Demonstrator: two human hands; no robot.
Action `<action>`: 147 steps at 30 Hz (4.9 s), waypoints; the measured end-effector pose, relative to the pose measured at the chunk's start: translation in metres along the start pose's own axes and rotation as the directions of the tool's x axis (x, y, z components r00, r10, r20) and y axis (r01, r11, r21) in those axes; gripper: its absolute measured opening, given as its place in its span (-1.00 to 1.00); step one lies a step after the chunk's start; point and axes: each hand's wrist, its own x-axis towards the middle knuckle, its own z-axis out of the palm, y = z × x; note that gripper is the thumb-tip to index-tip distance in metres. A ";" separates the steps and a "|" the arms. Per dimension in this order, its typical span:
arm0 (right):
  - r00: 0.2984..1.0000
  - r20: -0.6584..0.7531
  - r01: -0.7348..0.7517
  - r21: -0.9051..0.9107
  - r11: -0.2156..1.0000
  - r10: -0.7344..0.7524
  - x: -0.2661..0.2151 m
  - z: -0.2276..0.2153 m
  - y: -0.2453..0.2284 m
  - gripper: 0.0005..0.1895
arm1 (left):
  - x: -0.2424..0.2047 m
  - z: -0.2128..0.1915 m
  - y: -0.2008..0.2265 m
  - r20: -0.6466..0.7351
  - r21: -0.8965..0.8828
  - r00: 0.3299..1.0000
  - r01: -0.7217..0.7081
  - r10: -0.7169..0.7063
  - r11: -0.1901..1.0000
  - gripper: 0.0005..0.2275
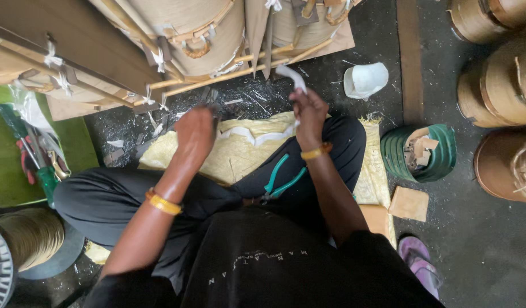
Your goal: The person sits on the floor and repeatedly ties white straps around cylindrical wooden objects using both hands. They use pliers to cut excess strap material after securing each knot.
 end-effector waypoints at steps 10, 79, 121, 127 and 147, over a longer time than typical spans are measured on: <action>0.970 0.242 -0.056 0.241 0.969 -0.004 0.068 0.067 0.036 -0.77 | 0.100 0.035 0.034 -0.376 0.079 0.891 -0.244 0.256 0.966 -0.61; 0.929 0.130 -0.365 0.485 0.795 0.347 0.025 0.108 0.073 -0.91 | 0.110 0.022 0.016 -0.318 -0.082 0.889 -0.373 0.330 0.924 -0.88; 0.992 0.123 -0.025 -0.057 0.998 0.032 0.018 0.082 0.035 -0.79 | 0.173 0.079 0.010 -0.150 0.182 0.930 -0.308 0.336 0.934 -0.88; 0.959 0.087 -0.280 0.468 0.838 0.271 0.023 0.102 0.076 -0.79 | 0.168 0.077 0.009 -0.235 0.266 0.889 -0.329 0.392 0.906 -0.81; 0.992 -0.029 0.123 0.101 0.987 -0.121 -0.009 0.094 0.031 -0.60 | 0.115 0.008 0.041 -0.341 -0.109 0.889 -0.360 0.305 0.926 -0.90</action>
